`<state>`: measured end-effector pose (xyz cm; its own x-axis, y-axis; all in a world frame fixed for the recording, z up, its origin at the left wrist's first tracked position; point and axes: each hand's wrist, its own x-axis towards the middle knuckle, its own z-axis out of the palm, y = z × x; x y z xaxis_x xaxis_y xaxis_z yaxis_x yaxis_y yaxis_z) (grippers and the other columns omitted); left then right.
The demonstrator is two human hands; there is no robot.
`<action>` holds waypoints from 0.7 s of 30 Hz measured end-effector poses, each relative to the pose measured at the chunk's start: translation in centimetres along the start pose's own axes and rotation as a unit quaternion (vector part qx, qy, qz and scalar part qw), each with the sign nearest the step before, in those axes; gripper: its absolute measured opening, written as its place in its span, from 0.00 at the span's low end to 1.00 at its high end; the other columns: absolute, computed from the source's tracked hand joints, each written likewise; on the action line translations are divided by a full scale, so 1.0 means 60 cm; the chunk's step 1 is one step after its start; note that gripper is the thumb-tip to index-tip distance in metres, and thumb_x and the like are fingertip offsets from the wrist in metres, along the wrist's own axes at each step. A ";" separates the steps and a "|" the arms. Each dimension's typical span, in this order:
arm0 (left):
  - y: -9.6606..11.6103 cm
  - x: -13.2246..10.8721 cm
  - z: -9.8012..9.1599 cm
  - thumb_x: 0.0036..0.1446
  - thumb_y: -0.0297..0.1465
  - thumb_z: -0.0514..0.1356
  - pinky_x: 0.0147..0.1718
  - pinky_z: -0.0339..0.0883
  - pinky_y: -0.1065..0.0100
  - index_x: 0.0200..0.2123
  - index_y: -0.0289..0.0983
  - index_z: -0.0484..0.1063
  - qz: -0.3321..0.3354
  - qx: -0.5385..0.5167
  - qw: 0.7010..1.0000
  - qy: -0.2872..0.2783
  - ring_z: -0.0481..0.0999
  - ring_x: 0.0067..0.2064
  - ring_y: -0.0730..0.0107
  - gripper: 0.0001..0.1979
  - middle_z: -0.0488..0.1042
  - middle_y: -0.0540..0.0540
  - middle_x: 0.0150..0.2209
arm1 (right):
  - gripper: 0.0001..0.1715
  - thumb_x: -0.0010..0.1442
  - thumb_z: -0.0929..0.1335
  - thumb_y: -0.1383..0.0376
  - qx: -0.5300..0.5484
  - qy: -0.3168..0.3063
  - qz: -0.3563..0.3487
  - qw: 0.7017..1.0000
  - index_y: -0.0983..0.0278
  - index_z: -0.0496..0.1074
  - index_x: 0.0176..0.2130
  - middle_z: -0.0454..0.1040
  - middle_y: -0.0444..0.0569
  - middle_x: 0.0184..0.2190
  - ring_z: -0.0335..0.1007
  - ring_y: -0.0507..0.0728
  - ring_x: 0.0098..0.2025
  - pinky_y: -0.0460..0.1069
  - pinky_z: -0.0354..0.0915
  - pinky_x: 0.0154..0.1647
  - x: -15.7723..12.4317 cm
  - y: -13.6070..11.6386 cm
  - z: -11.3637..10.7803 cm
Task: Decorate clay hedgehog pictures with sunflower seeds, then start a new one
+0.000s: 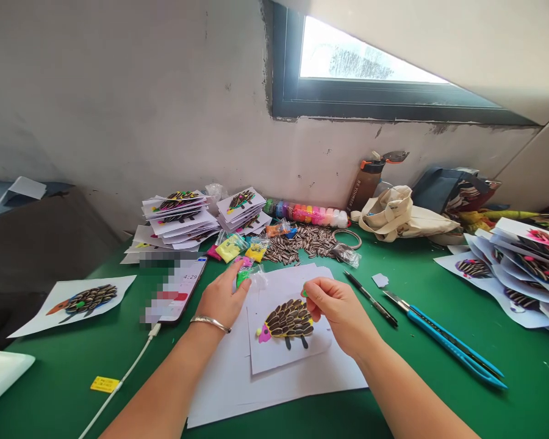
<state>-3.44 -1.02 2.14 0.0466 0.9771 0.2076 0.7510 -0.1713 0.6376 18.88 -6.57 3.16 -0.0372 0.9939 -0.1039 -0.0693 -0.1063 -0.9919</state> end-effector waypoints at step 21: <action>0.099 -0.065 0.018 0.44 0.37 0.66 0.22 0.63 0.73 0.28 0.33 0.74 -0.116 -0.478 0.836 -0.242 0.70 0.23 0.73 0.12 0.72 0.50 0.21 | 0.12 0.59 0.64 0.57 -0.063 -0.036 -0.073 0.995 0.62 0.65 0.30 0.69 0.42 0.24 0.67 0.50 0.25 0.43 0.63 0.23 -0.023 0.015 0.047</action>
<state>1.55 -5.70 4.31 0.4076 0.8950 -0.1814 -0.0823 0.2338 0.9688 16.06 -8.14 2.60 -0.1070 0.9933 0.0427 0.0462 0.0478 -0.9978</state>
